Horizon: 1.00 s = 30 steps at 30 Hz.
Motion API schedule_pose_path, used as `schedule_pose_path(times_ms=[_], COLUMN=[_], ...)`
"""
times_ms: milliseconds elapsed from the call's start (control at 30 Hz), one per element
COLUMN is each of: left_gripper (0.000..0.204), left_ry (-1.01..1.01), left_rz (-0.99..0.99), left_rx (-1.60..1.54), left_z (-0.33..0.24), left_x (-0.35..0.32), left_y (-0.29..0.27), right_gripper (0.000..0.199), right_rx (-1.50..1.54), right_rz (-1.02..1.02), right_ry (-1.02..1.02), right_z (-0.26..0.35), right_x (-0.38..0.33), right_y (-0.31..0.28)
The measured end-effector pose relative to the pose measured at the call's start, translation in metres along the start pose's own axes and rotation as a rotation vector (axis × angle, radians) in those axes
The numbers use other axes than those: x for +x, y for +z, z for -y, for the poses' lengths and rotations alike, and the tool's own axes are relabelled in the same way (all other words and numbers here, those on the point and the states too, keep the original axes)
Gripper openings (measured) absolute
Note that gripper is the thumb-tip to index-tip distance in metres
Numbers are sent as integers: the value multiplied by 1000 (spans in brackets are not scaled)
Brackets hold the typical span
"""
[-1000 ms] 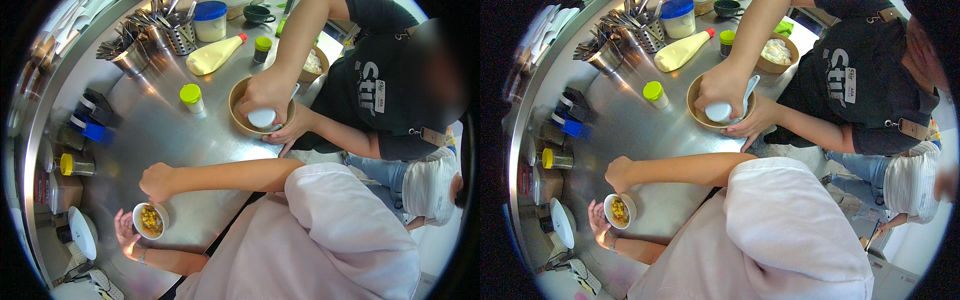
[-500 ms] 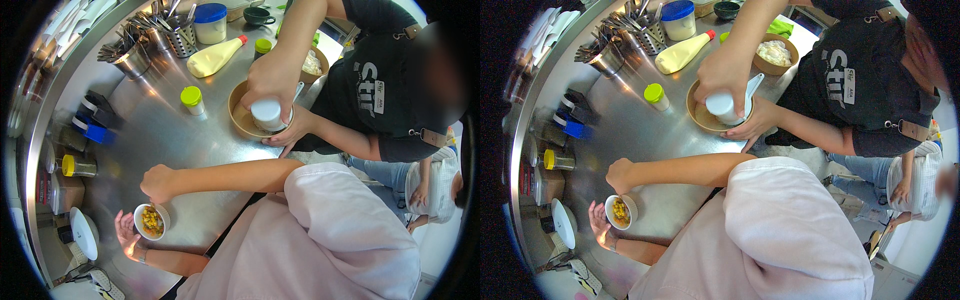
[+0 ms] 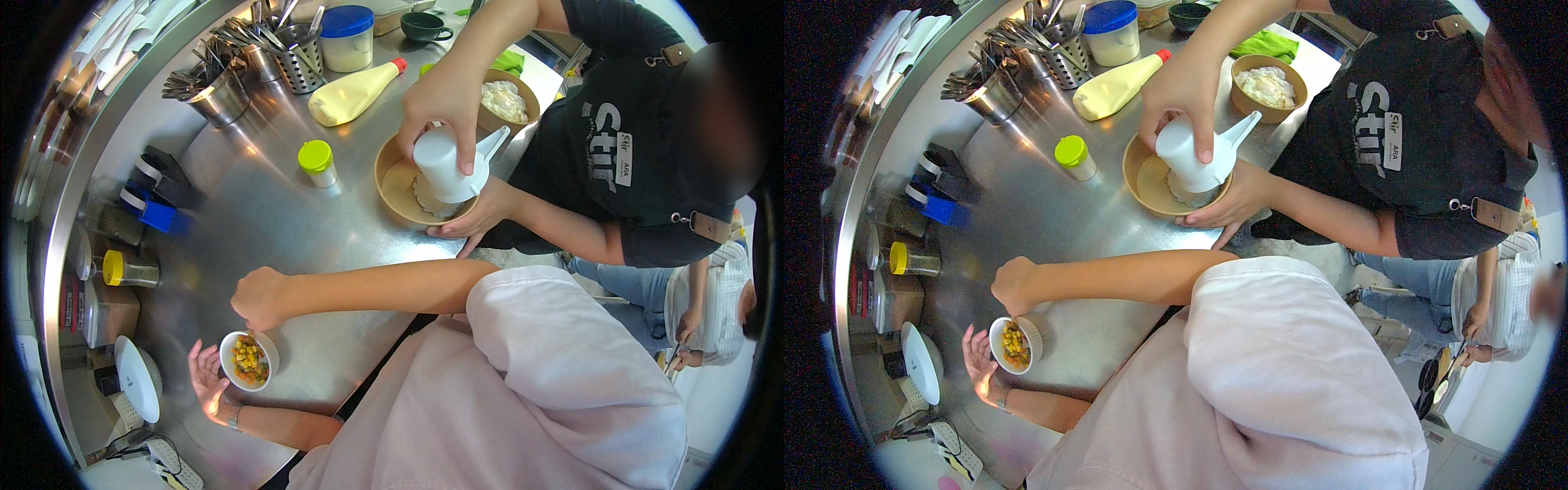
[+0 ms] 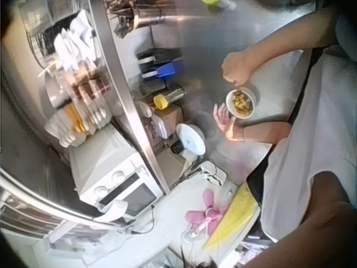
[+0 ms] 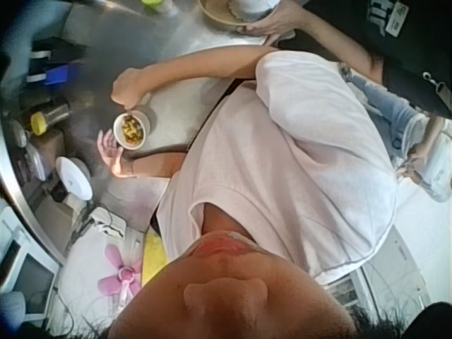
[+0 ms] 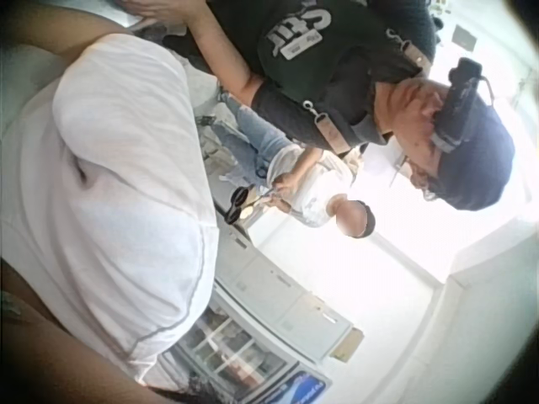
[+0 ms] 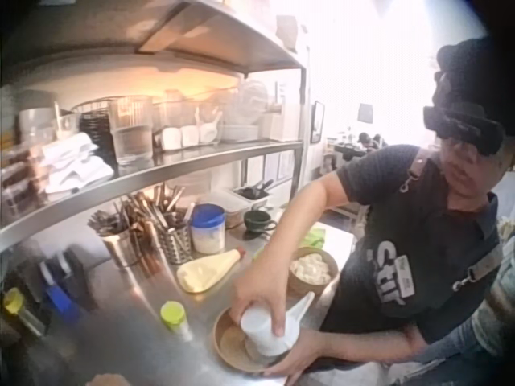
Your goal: The person retrieves mixed vegetables from a microwave and places them into a paper bowl. They then add a fried egg on top of rice already in the bowl and finish by adding more mixed vegetables.
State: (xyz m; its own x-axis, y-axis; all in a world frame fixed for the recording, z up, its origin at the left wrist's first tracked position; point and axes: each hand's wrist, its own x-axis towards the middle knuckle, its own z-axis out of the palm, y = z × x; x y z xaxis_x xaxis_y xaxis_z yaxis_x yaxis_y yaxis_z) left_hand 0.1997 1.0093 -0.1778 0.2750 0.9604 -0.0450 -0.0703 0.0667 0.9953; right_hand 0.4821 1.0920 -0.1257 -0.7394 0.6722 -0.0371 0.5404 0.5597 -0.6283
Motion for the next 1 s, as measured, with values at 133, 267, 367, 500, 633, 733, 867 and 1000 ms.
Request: schedule_pose_path(times_ms=[133, 267, 367, 500, 633, 733, 867, 1000], left_gripper=[93, 93, 94, 99, 106, 110, 111, 110], left_ry=[-3, -13, -42, -71, -64, -71, -57, -74], left_rz=[-8, -19, -25, 1, 11, 27, 73, 90], left_rx=[-4, -10, 9, 17, 36, 48, 59, 104], left_z=[1, 1, 2, 4, 8, 12, 16, 16], left_x=[0, 0, 0, 0, -2, -2, 0, 7], left_y=[1, 1, 0, -3, -5, -9, -13, -11], right_gripper=[20, 20, 21, 21, 21, 21, 21, 21], right_rx=[-4, -12, -2, -7, -25, -1, -12, -27], right_rz=[6, -4, -9, -6, 1, -35, -60, -87], right_ry=[7, 3, 2, 14, 26, 19, 24, 34], right_z=[-1, -2, -2, 0, 2, 3, 4, -2], right_x=[0, 1, 2, 3, 4, 5, 3, -4], right_y=[1, 3, 5, 8, 14, 20, 26, 25])
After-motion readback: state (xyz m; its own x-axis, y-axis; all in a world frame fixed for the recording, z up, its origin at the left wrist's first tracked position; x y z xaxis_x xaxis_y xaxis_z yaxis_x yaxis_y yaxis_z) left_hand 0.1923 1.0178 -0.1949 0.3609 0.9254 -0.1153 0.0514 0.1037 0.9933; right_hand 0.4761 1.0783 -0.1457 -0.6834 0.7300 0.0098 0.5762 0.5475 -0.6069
